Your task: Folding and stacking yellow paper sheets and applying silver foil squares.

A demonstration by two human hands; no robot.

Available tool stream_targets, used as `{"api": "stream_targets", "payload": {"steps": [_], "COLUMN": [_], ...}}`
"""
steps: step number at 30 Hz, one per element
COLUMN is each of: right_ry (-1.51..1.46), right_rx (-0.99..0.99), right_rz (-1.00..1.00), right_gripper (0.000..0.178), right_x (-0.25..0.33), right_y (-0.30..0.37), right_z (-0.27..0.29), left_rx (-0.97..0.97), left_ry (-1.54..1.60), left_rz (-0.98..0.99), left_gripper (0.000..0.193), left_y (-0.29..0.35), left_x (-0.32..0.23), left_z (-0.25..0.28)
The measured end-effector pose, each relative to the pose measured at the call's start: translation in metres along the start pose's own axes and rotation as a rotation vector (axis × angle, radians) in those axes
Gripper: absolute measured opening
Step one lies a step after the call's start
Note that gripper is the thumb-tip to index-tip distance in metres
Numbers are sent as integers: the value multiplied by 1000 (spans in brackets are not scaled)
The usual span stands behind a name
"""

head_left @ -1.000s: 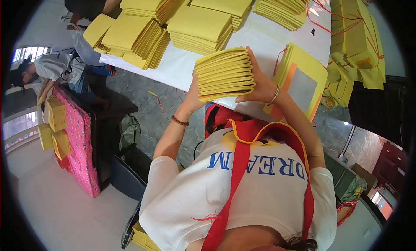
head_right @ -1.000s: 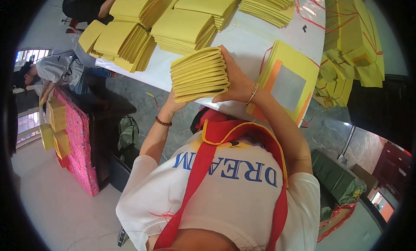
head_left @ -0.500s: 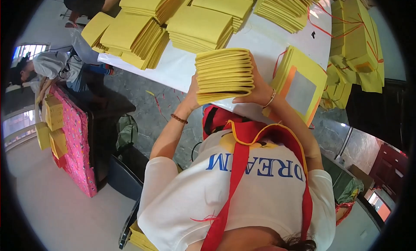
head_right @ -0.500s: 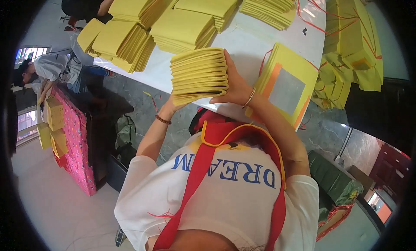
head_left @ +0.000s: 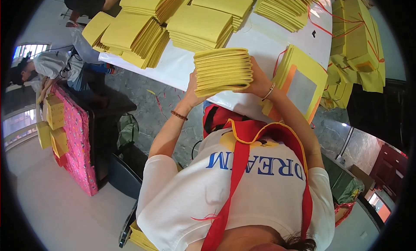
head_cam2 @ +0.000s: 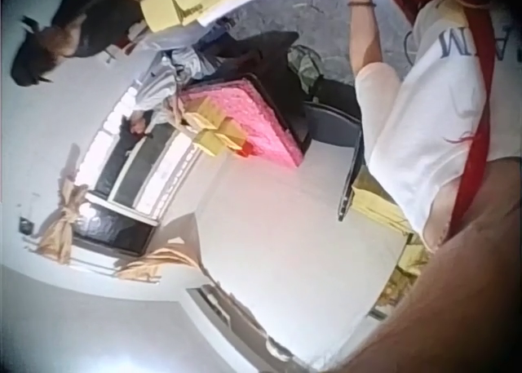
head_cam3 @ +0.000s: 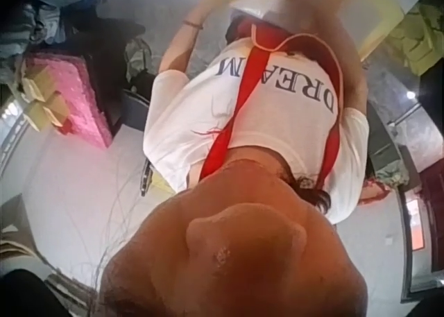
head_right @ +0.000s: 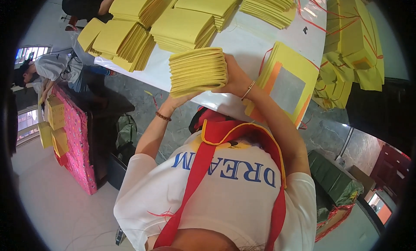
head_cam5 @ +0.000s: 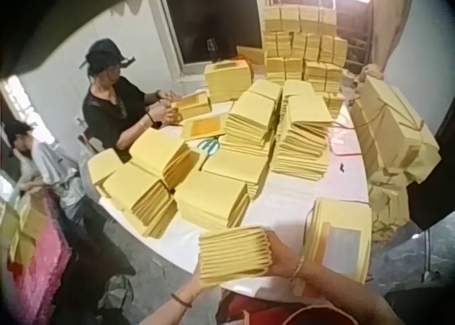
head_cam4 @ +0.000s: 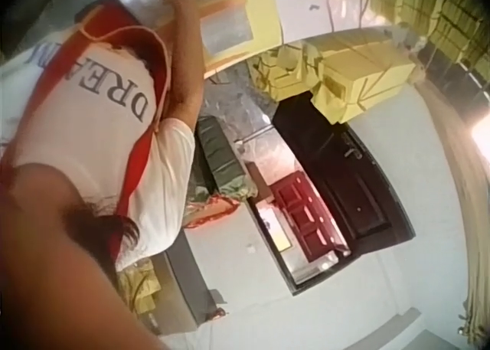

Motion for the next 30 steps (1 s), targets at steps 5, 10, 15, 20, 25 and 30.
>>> {"api": "stream_targets", "payload": {"steps": [5, 10, 15, 20, 25, 30], "right_ry": [-123, -920, -1145, -1181, -730, -222], "right_rx": [7, -73, -113, -91, -127, 34], "right_rz": [-10, -368, -280, -257, -137, 76], "right_gripper": [89, 56, 53, 56, 118, 134], "right_x": [11, 20, 16, 10, 12, 29], "right_y": [15, 19, 15, 22, 33, 7], "right_z": [11, 6, -8, -14, 32, 60], "left_rx": [-377, -518, -470, -382, -483, -416], "left_ry": [308, 595, 798, 940, 746, 649], "left_rz": [-27, -263, -110, 93, -194, -128], "left_gripper": [101, 134, 134, 123, 124, 128], "left_y": [12, 6, 12, 0, 0, 2], "left_x": [-41, -81, -61, -75, -96, -89], "left_z": [16, 30, -1, 0, 28, 34]}}
Point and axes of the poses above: each hand's wrist, its own y-axis away from the middle knuckle, its own z-axis out of the back of the hand, x = y × z, the point moved 3 cm from there along -y, towards the middle knuckle, and after that the axes turned 12 degrees about y, right-handed, at the moved point
